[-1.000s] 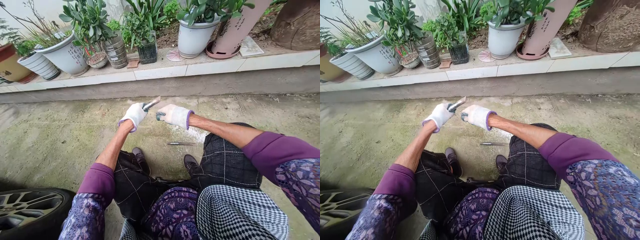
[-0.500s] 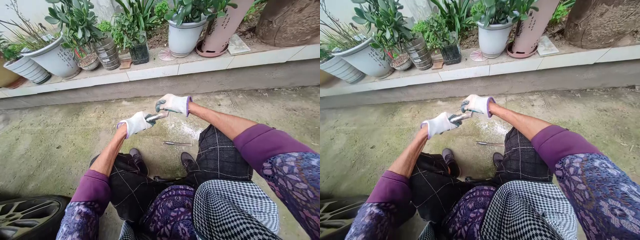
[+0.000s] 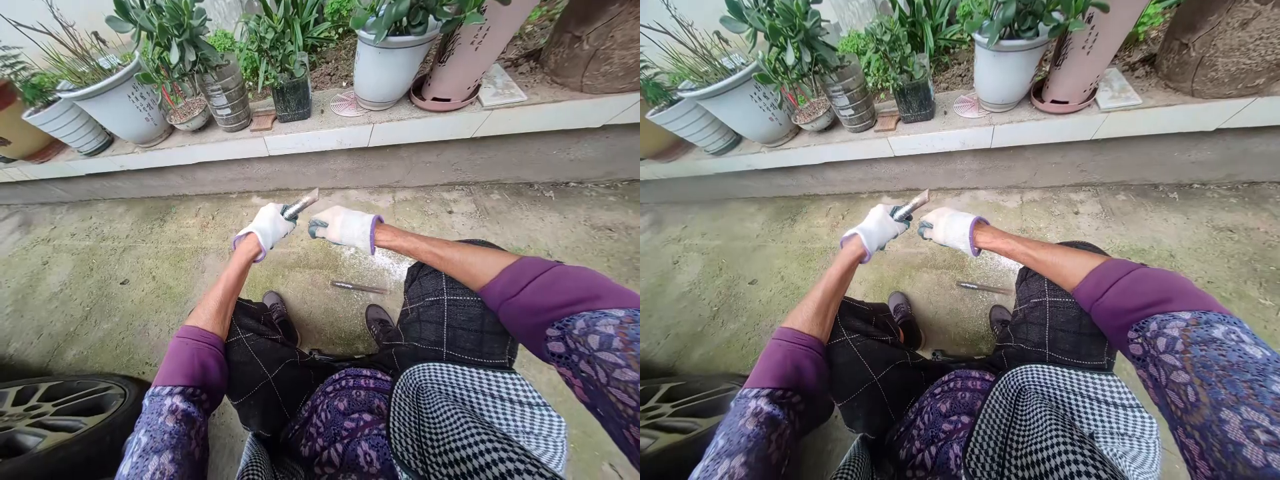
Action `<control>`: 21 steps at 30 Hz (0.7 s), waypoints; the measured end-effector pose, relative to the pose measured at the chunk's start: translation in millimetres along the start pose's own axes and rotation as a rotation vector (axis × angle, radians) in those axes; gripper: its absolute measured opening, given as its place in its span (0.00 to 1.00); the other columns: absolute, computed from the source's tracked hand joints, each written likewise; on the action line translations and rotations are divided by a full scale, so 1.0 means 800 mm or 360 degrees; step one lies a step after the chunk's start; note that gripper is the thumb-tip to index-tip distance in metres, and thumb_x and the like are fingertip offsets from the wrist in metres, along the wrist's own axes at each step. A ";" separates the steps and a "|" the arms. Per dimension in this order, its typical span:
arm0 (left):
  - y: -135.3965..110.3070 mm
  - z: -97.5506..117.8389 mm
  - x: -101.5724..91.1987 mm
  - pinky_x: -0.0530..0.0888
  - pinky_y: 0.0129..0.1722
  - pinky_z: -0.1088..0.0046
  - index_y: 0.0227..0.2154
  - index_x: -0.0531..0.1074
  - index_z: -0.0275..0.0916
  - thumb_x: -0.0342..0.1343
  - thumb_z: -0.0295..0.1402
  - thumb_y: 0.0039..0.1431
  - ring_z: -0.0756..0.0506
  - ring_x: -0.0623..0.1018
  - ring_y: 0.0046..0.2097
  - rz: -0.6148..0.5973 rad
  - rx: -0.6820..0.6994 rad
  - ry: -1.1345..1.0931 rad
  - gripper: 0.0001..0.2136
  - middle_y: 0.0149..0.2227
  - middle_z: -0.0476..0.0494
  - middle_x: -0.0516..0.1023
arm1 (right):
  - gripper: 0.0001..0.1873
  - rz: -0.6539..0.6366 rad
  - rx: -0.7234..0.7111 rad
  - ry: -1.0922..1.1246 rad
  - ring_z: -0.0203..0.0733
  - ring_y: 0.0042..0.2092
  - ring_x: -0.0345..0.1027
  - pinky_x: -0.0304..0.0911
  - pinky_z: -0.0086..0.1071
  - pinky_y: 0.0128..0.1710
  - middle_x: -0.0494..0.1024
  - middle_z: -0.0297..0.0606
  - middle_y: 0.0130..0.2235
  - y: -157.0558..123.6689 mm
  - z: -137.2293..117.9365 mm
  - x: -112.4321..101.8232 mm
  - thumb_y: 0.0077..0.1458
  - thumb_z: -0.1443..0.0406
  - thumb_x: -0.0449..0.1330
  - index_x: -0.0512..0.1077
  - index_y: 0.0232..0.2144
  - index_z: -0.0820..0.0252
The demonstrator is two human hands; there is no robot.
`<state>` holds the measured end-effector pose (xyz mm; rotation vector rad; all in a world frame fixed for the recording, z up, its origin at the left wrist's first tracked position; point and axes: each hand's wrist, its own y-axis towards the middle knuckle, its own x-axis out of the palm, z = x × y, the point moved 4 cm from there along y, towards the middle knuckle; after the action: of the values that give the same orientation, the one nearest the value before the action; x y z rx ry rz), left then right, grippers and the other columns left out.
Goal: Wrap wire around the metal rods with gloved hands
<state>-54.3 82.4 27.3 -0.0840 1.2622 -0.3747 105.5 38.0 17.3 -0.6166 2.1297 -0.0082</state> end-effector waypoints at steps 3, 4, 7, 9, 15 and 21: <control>0.015 -0.004 0.006 0.75 0.42 0.65 0.43 0.79 0.34 0.53 0.30 0.61 0.38 0.81 0.40 0.0042 0.0017 0.0476 0.13 0.39 0.32 0.82 | 0.11 0.0019 -0.0029 -0.0161 0.37 0.31 0.65 0.51 0.32 0.29 0.79 0.38 0.30 -0.007 -0.013 -0.001 0.61 0.62 0.57 0.77 0.32 0.60; 0.017 -0.004 0.008 0.75 0.44 0.63 0.44 0.79 0.35 0.51 0.29 0.62 0.37 0.81 0.42 0.0026 0.0016 0.0559 0.14 0.40 0.30 0.82 | 0.11 0.0024 -0.0043 -0.0249 0.38 0.31 0.66 0.50 0.33 0.29 0.80 0.39 0.32 -0.009 -0.017 -0.006 0.62 0.62 0.56 0.77 0.34 0.60; 0.014 0.002 0.015 0.75 0.45 0.63 0.46 0.79 0.36 0.48 0.30 0.64 0.37 0.82 0.43 -0.0048 0.0047 0.0666 0.15 0.41 0.31 0.82 | 0.14 0.0096 -0.0033 -0.0545 0.39 0.32 0.67 0.49 0.34 0.29 0.81 0.42 0.35 -0.014 -0.017 -0.029 0.65 0.62 0.53 0.78 0.40 0.60; 0.009 0.011 0.021 0.75 0.44 0.65 0.47 0.79 0.37 0.49 0.30 0.63 0.39 0.81 0.42 -0.0111 0.0113 0.0717 0.16 0.39 0.32 0.82 | 0.14 0.0175 0.0024 -0.0647 0.40 0.33 0.68 0.50 0.34 0.29 0.81 0.42 0.36 -0.012 -0.006 -0.046 0.64 0.62 0.54 0.78 0.42 0.60; -0.011 0.039 0.033 0.70 0.34 0.72 0.39 0.80 0.36 0.54 0.34 0.58 0.45 0.76 0.32 -0.0311 0.0450 0.0447 0.12 0.31 0.42 0.79 | 0.11 0.0269 0.0023 -0.0348 0.36 0.32 0.65 0.54 0.31 0.30 0.79 0.37 0.33 0.008 0.032 -0.061 0.60 0.65 0.57 0.79 0.37 0.62; -0.038 0.037 0.001 0.64 0.26 0.77 0.37 0.80 0.35 0.56 0.31 0.53 0.52 0.67 0.25 -0.0236 0.0386 -0.0121 0.11 0.24 0.50 0.72 | 0.08 -0.0054 0.0229 0.0520 0.29 0.20 0.51 0.51 0.29 0.21 0.66 0.28 0.21 0.012 0.037 -0.040 0.57 0.64 0.59 0.78 0.37 0.60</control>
<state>-33.6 49.3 43.6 0.0150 1.1306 -0.6441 139.5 66.9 21.5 -0.5977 2.4061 -0.2973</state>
